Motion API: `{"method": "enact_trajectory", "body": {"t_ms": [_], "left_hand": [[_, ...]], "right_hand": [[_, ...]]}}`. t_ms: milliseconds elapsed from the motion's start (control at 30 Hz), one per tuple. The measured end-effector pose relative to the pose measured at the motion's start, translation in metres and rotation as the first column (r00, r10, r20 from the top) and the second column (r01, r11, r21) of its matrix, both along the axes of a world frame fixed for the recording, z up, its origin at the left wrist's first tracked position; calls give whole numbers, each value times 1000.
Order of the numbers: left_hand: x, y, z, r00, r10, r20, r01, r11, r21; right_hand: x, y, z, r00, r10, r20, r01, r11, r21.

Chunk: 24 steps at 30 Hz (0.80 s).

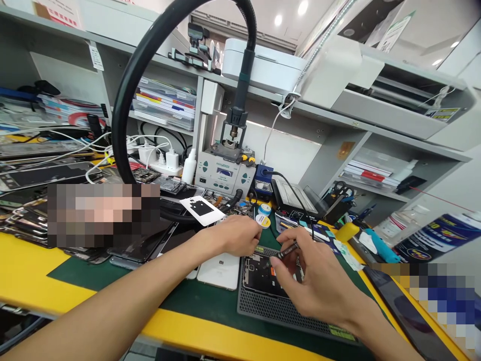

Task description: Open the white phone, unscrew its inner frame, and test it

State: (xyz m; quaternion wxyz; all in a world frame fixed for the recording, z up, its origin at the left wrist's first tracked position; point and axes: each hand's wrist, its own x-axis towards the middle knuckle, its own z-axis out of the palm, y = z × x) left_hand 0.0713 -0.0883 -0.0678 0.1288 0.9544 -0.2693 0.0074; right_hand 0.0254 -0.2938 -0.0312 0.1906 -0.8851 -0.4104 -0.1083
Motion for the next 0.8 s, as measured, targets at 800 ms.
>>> {"method": "enact_trajectory", "body": {"t_ms": [800], "left_hand": [[-4, -1, 3, 1000, 5, 17, -5, 1000, 29]], "right_hand": [[-1, 5, -10, 999, 38, -34, -33, 991, 127]]}}
